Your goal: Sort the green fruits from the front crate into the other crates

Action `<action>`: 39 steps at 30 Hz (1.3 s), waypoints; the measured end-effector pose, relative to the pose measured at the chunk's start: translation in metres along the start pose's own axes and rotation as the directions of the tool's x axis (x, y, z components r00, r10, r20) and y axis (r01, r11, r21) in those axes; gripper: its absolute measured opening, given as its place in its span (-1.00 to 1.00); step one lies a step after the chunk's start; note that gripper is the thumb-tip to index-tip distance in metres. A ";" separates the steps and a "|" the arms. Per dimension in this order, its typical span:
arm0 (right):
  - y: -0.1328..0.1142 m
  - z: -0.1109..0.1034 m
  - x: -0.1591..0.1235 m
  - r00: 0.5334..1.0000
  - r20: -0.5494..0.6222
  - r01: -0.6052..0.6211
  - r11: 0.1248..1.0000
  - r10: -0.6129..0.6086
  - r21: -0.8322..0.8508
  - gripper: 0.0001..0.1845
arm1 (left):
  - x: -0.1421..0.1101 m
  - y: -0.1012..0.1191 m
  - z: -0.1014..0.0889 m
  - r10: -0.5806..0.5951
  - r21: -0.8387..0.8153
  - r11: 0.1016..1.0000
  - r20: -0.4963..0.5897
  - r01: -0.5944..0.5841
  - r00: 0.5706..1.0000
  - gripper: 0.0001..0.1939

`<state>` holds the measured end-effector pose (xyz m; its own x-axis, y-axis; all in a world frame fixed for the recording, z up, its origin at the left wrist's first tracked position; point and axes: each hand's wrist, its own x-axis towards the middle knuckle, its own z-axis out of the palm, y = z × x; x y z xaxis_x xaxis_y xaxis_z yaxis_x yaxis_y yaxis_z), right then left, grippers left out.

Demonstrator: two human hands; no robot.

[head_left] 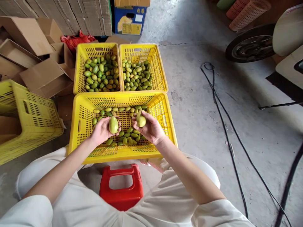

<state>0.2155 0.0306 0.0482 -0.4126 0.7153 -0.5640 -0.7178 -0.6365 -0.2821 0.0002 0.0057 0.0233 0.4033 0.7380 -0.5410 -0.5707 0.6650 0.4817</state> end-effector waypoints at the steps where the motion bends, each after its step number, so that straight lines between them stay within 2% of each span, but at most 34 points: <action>1: 0.000 -0.001 0.000 1.000 0.017 -0.009 1.000 0.009 0.007 -0.88 | 0.000 0.000 0.000 -0.007 -0.003 1.000 -0.001 0.007 1.000 -0.71; 4: 0.001 -0.003 0.000 0.996 0.079 -0.031 0.999 0.033 -0.030 -0.76 | -0.001 0.000 0.002 -0.035 -0.010 0.999 -0.006 0.035 0.999 -0.68; 8: 0.003 -0.006 0.001 0.996 0.062 -0.051 0.990 0.059 -0.130 -0.74 | -0.002 0.000 0.004 -0.054 -0.042 0.998 -0.027 0.052 0.998 -0.67; 12: 0.001 -0.005 0.000 0.997 0.060 -0.042 0.996 0.046 -0.080 -0.83 | 0.000 -0.002 0.000 -0.033 -0.073 0.997 -0.055 0.029 0.998 -0.73; 16: -0.005 0.000 -0.002 0.994 0.110 -0.022 0.998 0.029 -0.066 -0.74 | 0.003 -0.005 -0.005 0.014 -0.038 0.999 -0.082 -0.017 0.997 -0.83; 19: -0.005 0.002 -0.003 0.992 0.122 -0.027 0.995 0.039 -0.097 -0.72 | 0.001 -0.006 -0.005 0.067 0.026 0.997 -0.060 -0.066 0.996 -0.81; 23: 0.000 0.000 -0.003 0.997 0.059 -0.038 0.994 0.045 -0.105 -0.75 | -0.003 -0.005 -0.001 0.086 0.068 0.994 0.005 -0.086 0.996 -0.70; 27: 0.001 -0.004 -0.002 0.986 0.118 -0.105 0.987 0.120 -0.125 -0.67 | -0.003 -0.003 0.001 0.079 0.073 0.994 0.023 -0.080 0.997 -0.76; 31: 0.001 -0.005 0.000 0.977 0.123 -0.151 0.973 0.173 -0.172 -0.71 | 0.000 -0.002 -0.002 0.046 -0.021 0.999 -0.034 -0.047 0.998 -0.81; 34: 0.002 -0.009 0.003 0.982 0.083 -0.152 0.970 0.170 -0.189 -0.73 | 0.000 -0.003 -0.003 0.031 -0.006 0.999 -0.062 -0.032 0.998 -0.79; 39: 0.000 -0.009 0.004 0.996 0.061 -0.057 0.983 0.069 -0.173 -0.84 | -0.002 -0.003 -0.001 0.081 0.068 0.994 0.016 -0.082 0.997 -0.79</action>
<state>0.2188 0.0312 0.0390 -0.4944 0.6860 -0.5338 -0.5850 -0.7168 -0.3795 0.0000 0.0018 0.0224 0.3672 0.7913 -0.4888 -0.5517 0.6084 0.5705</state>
